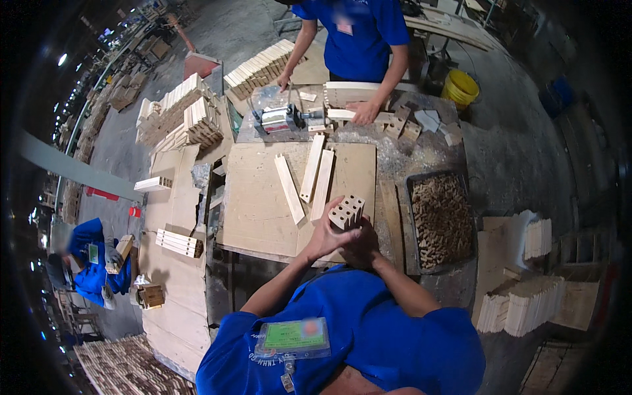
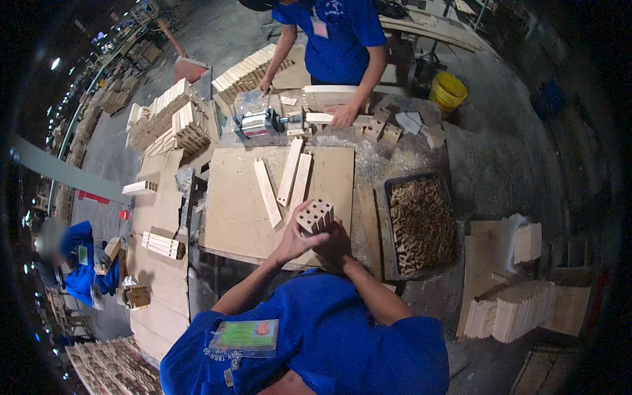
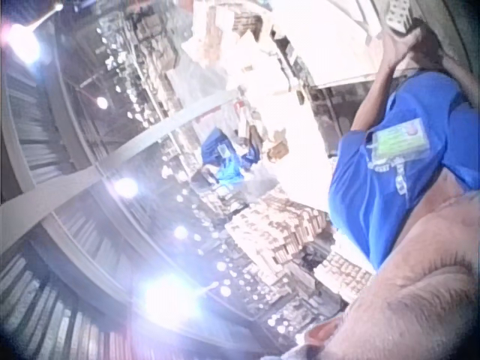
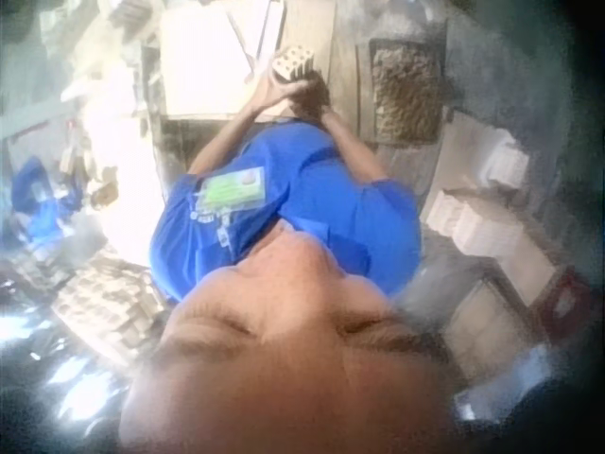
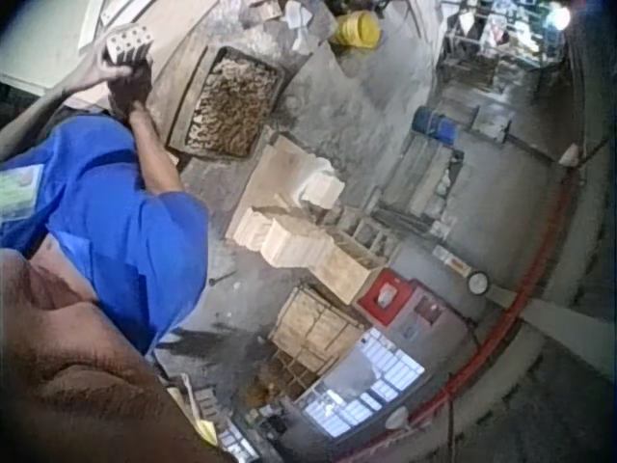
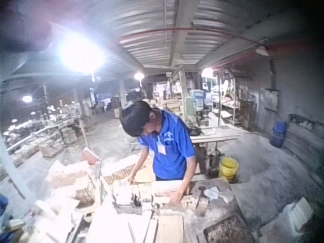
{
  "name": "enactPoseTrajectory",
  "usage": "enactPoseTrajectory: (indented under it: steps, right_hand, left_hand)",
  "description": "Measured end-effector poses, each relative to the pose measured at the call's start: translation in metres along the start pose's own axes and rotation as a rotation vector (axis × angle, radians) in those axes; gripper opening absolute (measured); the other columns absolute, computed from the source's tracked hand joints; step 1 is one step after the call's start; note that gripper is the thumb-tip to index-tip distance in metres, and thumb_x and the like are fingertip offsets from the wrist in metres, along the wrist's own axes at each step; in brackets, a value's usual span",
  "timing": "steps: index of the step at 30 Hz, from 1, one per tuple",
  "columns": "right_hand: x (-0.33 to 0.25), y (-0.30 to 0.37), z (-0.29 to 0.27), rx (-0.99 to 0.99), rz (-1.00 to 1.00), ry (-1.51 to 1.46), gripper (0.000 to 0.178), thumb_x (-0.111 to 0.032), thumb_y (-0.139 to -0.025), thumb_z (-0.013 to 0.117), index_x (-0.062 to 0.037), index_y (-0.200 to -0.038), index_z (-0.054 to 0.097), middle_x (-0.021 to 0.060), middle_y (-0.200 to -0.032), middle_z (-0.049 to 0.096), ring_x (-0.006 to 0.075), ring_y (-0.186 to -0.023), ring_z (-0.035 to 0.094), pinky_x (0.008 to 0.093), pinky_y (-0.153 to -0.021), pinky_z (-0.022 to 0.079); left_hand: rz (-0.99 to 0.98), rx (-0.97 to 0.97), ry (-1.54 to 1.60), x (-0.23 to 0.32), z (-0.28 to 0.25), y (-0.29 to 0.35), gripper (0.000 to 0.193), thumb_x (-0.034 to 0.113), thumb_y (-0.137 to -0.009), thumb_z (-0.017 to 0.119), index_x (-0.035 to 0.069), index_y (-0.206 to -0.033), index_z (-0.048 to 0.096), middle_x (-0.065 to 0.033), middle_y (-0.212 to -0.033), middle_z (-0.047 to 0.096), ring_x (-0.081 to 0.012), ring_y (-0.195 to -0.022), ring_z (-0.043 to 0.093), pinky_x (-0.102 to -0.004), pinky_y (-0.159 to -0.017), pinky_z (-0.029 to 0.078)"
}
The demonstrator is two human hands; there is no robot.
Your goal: The person inserts small cylindrical wooden pegs into pre-drilled holes on rectangular wooden blocks. They repeatedly pick up blocks, insert pegs one by one, and place the completed blocks on the table. Other workers are visible in the background performing similar tasks.
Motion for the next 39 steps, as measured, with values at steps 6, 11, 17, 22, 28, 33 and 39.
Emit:
enactPoseTrajectory:
  steps: [6,11,17,22,28,33,39]
  right_hand:
    - [0.034,-0.006,0.019,0.146,-0.331,0.454,0.081,-0.044,-0.082,0.084,-0.0104,-0.147,0.052,0.0245,-0.145,0.054,0.0427,-0.135,0.054,0.0527,-0.106,0.052]
    - [0.012,-0.003,-0.013,-0.056,-0.506,0.286,0.081,-0.036,-0.084,0.085,-0.0104,-0.153,0.051,0.0217,-0.157,0.048,0.0429,-0.144,0.046,0.0513,-0.122,0.039]
    - [0.116,0.018,-0.124,0.44,0.288,-0.03,0.041,-0.024,-0.097,0.075,-0.008,-0.134,0.068,0.0131,-0.103,0.076,0.0306,-0.092,0.075,0.0439,-0.083,0.06]
    - [0.143,0.001,-0.189,0.399,0.541,0.513,0.039,-0.027,-0.107,0.061,-0.0071,-0.139,0.068,0.0177,-0.105,0.077,0.0385,-0.1,0.073,0.052,-0.089,0.057]
    - [0.17,-0.026,-0.188,0.386,0.442,0.601,0.028,-0.021,-0.103,0.067,-0.0013,-0.124,0.07,0.0223,-0.104,0.073,0.0422,-0.101,0.07,0.0571,-0.09,0.054]
    - [0.127,-0.021,-0.194,0.379,0.468,0.288,0.019,-0.019,-0.102,0.068,-0.0013,-0.108,0.068,0.0145,-0.094,0.071,0.0304,-0.084,0.069,0.0491,-0.078,0.056]
    - [-0.003,-0.031,-0.161,0.084,0.15,-0.358,0.01,-0.011,-0.103,0.068,-0.0046,-0.11,0.072,0.0008,-0.087,0.066,0.0079,-0.074,0.061,0.0259,-0.062,0.055]
  left_hand:
    - [-0.011,-0.063,0.046,-0.003,0.004,-0.029,0.084,0.009,-0.079,0.085,-0.001,-0.154,0.049,-0.0111,-0.14,0.067,-0.0197,-0.13,0.063,-0.0376,-0.114,0.05]
    - [-0.056,0.091,0.056,-0.025,0.007,-0.014,0.075,0.004,-0.078,0.08,-0.002,-0.148,0.055,-0.0116,-0.13,0.073,-0.0198,-0.12,0.069,-0.0354,-0.105,0.056]
    - [-0.121,0.152,-0.012,-0.024,0.0,-0.008,0.058,0.003,-0.08,0.076,0.0,-0.135,0.061,-0.0066,-0.114,0.074,-0.0165,-0.103,0.071,-0.0331,-0.089,0.058]
    - [-0.063,0.191,-0.119,-0.023,-0.007,-0.004,0.049,0.007,-0.086,0.079,0.001,-0.132,0.064,-0.0076,-0.109,0.076,-0.0157,-0.097,0.072,-0.0338,-0.086,0.06]
    - [0.0,0.19,-0.148,-0.016,0.004,-0.017,0.056,0.016,-0.087,0.085,0.001,-0.137,0.067,-0.0133,-0.12,0.078,-0.0224,-0.109,0.075,-0.0348,-0.098,0.058]
    - [-0.002,0.19,-0.17,-0.01,0.005,-0.01,0.06,0.011,-0.084,0.082,0.002,-0.141,0.065,-0.0165,-0.127,0.075,-0.0264,-0.117,0.074,-0.037,-0.102,0.056]
    - [0.06,0.164,-0.185,-0.018,0.006,-0.011,0.066,0.008,-0.08,0.083,0.003,-0.143,0.063,-0.0164,-0.129,0.072,-0.0298,-0.118,0.072,-0.0392,-0.103,0.056]
Point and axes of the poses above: each hand's wrist, its own y-axis away from the middle knuckle, its own z-axis out of the palm, x = y × z, the point moved 1 cm from there along -y, towards the middle knuckle
